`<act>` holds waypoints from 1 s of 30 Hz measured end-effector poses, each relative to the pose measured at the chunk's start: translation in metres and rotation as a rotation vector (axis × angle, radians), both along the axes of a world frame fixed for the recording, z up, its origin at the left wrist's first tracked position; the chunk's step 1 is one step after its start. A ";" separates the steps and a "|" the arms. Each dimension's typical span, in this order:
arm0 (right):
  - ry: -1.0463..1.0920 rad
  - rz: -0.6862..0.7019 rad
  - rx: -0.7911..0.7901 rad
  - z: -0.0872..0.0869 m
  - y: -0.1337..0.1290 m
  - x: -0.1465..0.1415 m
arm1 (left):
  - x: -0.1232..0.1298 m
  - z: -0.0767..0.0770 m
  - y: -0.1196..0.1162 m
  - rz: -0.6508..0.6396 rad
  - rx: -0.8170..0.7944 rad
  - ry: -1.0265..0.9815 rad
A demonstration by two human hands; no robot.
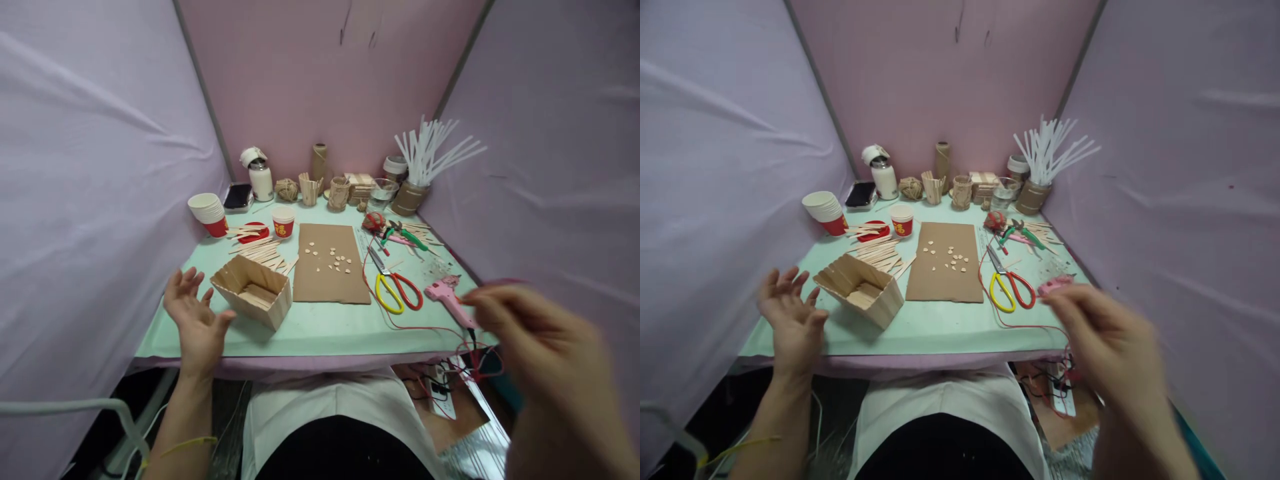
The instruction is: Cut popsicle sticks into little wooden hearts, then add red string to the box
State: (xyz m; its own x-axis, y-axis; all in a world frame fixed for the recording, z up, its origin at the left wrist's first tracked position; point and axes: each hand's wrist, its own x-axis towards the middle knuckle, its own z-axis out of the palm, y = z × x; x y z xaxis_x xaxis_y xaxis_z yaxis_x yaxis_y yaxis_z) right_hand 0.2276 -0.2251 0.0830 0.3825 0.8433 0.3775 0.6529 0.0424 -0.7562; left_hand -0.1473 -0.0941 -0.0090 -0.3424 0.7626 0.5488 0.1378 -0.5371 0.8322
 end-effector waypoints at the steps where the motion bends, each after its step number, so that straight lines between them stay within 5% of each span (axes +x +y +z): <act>1: 0.064 0.087 -0.047 -0.009 0.018 -0.015 | -0.004 -0.001 0.005 -0.043 -0.006 -0.084; 5: 0.371 0.444 -0.147 -0.054 0.068 -0.079 | -0.011 -0.006 0.024 -0.226 -0.176 -0.325; 12: 0.197 0.944 -0.039 -0.084 0.090 -0.151 | -0.024 -0.005 0.031 -0.514 -0.375 -0.041; 22: 0.316 0.868 0.010 -0.088 0.101 -0.167 | -0.024 -0.008 0.020 -0.527 -0.416 0.073; 30: 0.512 0.723 -0.014 -0.057 0.106 -0.109 | 0.039 0.030 0.008 -0.516 -0.422 0.234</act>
State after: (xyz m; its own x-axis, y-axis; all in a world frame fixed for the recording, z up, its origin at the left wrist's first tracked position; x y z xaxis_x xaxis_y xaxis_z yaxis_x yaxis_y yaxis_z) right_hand 0.1183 -0.1186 0.0261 -0.1271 0.9472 0.2942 0.0514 0.3025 -0.9518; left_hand -0.1080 -0.0863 0.0211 0.2111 0.9596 0.1860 0.1528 -0.2203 0.9634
